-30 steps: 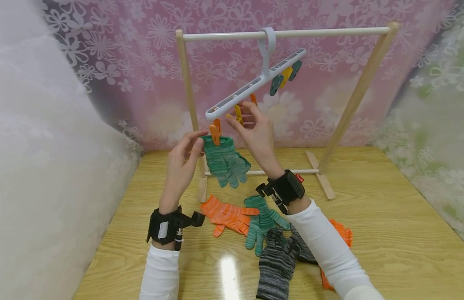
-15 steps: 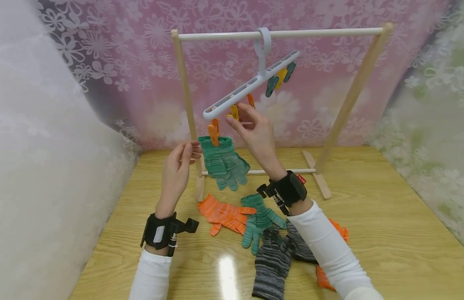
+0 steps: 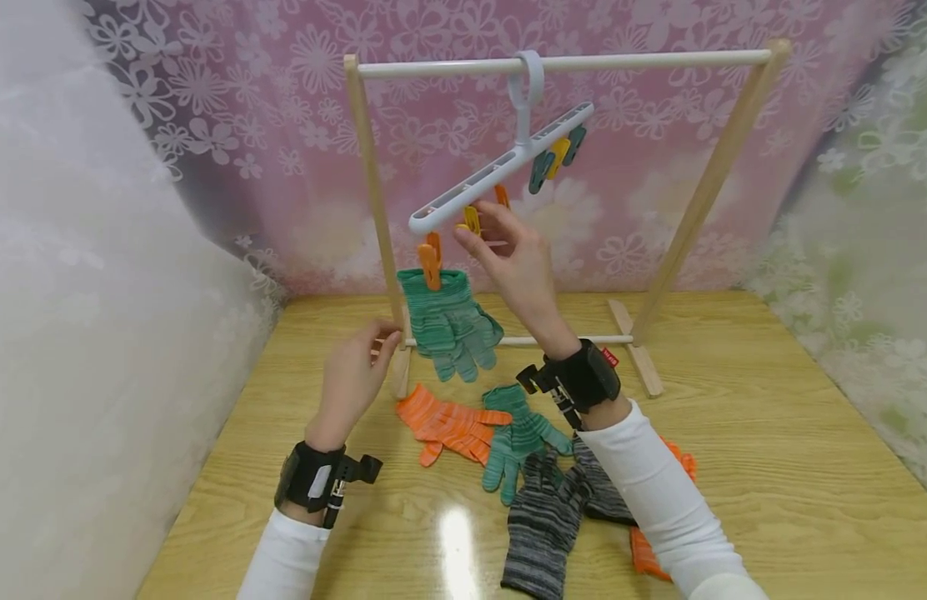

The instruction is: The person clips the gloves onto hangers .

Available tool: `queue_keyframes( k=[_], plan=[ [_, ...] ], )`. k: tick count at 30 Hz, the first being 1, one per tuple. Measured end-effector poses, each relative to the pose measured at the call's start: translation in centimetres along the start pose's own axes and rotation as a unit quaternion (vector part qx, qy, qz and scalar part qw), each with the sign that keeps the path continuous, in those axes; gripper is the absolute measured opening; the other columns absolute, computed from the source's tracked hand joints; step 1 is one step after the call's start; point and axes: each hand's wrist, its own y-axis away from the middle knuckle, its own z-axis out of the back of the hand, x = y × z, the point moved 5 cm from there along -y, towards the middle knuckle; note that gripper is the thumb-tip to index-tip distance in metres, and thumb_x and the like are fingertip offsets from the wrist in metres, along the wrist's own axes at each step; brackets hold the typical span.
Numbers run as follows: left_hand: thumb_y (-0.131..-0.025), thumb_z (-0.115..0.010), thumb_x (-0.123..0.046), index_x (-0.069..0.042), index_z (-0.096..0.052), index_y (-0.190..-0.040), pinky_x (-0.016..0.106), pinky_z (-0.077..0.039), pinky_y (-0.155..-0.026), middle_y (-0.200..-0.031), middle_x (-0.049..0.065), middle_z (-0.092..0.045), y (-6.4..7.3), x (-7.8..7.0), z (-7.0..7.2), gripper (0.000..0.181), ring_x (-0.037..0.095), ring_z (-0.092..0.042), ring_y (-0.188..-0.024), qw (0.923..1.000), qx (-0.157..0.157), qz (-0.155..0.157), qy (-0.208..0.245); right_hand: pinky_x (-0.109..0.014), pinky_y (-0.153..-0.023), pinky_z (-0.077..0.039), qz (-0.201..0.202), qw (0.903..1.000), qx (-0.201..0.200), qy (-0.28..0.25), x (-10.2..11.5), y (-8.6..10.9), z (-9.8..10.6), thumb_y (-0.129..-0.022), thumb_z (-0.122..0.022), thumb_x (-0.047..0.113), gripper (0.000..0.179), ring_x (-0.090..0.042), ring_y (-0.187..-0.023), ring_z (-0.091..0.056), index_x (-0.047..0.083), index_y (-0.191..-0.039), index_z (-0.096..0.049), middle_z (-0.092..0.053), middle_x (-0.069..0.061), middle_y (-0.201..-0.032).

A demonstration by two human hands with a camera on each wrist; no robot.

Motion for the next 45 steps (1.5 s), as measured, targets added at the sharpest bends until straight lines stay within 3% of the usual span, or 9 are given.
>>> queue_keyframes(
  k=[4, 8, 14, 17, 22, 28, 35, 41, 45],
  plan=[
    [-0.1, -0.067, -0.022, -0.008, -0.073, -0.111, 0.035, -0.056, -0.061, -0.096, 0.008, -0.075, 0.9, 0.5, -1.8, 0.018, 0.022, -0.07, -0.075, 0.9959, 0.05, -0.014, -0.073, -0.041, -0.089, -0.059, -0.001, 1.0, 0.001, -0.003, 0.1, 0.0, 0.2, -0.095, -0.073, 0.01, 0.043, -0.027, -0.098, -0.07, 0.003, -0.137, -0.063, -0.071, -0.018, -0.111],
    [-0.096, -0.073, -0.021, -0.01, -0.072, -0.102, 0.027, -0.045, -0.048, -0.087, 0.003, -0.073, 1.7, 0.9, -3.6, 0.013, 0.016, -0.062, -0.061, 0.9856, 0.1, -0.019, -0.136, -0.044, -0.089, -0.059, -0.001, 1.0, -0.001, -0.005, 0.2, 0.1, 0.5, -0.095, -0.073, 0.01, 0.043, -0.027, -0.099, -0.069, 0.003, -0.136, -0.063, -0.072, -0.018, -0.111],
    [-0.091, -0.079, -0.02, -0.007, -0.072, -0.095, 0.028, -0.043, -0.044, -0.074, 0.003, -0.066, 2.4, 1.2, -5.3, 0.015, 0.016, -0.056, -0.056, 0.9707, 0.154, -0.038, -0.18, -0.041, -0.09, -0.059, -0.007, 1.0, -0.001, -0.005, 0.1, 0.1, 0.6, -0.095, -0.072, 0.009, 0.042, -0.027, -0.1, -0.069, 0.003, -0.136, -0.064, -0.072, -0.018, -0.113],
    [-0.089, -0.08, -0.021, -0.007, -0.071, -0.091, 0.029, -0.043, -0.043, -0.068, 0.002, -0.06, 2.4, 1.5, -5.6, 0.017, 0.016, -0.054, -0.054, 0.965, 0.171, -0.029, -0.197, -0.04, -0.091, -0.058, -0.01, 0.9999, -0.001, -0.008, 0.1, 0.1, 0.6, -0.096, -0.072, 0.009, 0.041, -0.027, -0.102, -0.069, 0.004, -0.135, -0.064, -0.071, -0.017, -0.116],
    [-0.091, -0.079, -0.022, -0.007, -0.07, -0.086, 0.028, -0.042, -0.043, -0.066, 0.001, -0.059, 2.4, 2.4, -6.2, 0.018, 0.015, -0.052, -0.052, 0.956, 0.21, 0.013, -0.204, -0.044, -0.091, -0.058, -0.009, 0.9998, -0.001, -0.019, 0.2, 0.1, 0.6, -0.095, -0.072, 0.009, 0.041, -0.027, -0.101, -0.069, 0.004, -0.135, -0.064, -0.071, -0.017, -0.117],
    [-0.087, -0.083, -0.023, -0.008, -0.065, -0.081, 0.03, -0.039, -0.046, -0.066, 0.001, -0.056, 2.5, 3.2, -6.7, 0.024, 0.016, -0.05, -0.055, 0.9527, 0.225, 0.043, -0.2, -0.046, -0.09, -0.058, -0.006, 0.9996, -0.002, -0.029, 0.3, 0.2, 0.6, -0.095, -0.072, 0.008, 0.04, -0.027, -0.1, -0.069, 0.002, -0.134, -0.064, -0.071, -0.018, -0.115],
    [-0.078, -0.088, -0.036, -0.01, -0.053, -0.074, 0.031, -0.035, -0.044, -0.063, 0.0, -0.045, 2.9, 3.6, -7.3, 0.044, 0.016, -0.044, -0.055, 0.9404, 0.232, 0.059, -0.242, -0.043, -0.09, -0.059, -0.006, 0.9997, -0.005, -0.025, 0.1, 0.2, 0.6, -0.095, -0.072, 0.007, 0.04, -0.028, -0.1, -0.069, 0.001, -0.134, -0.064, -0.071, -0.019, -0.115],
    [-0.074, -0.091, -0.037, -0.01, -0.055, -0.067, 0.031, -0.033, -0.043, -0.062, -0.002, -0.039, 2.9, 3.8, -7.6, 0.046, 0.015, -0.04, -0.056, 0.9394, 0.227, 0.077, -0.246, -0.04, -0.089, -0.059, -0.011, 0.9997, -0.004, -0.022, -0.1, 0.2, 0.5, -0.095, -0.072, 0.008, 0.04, -0.027, -0.099, -0.069, 0.0, -0.134, -0.064, -0.071, -0.019, -0.114],
    [-0.073, -0.092, -0.035, -0.012, -0.053, -0.06, 0.028, -0.027, -0.043, -0.06, -0.003, -0.036, 2.9, 3.9, -7.7, 0.047, 0.014, -0.036, -0.054, 0.9442, 0.218, 0.086, -0.232, -0.038, -0.089, -0.06, -0.014, 0.9995, -0.005, -0.026, -0.2, 0.3, 0.6, -0.095, -0.072, 0.007, 0.04, -0.027, -0.098, -0.069, 0.0, -0.134, -0.064, -0.07, -0.019, -0.114]
  ],
)
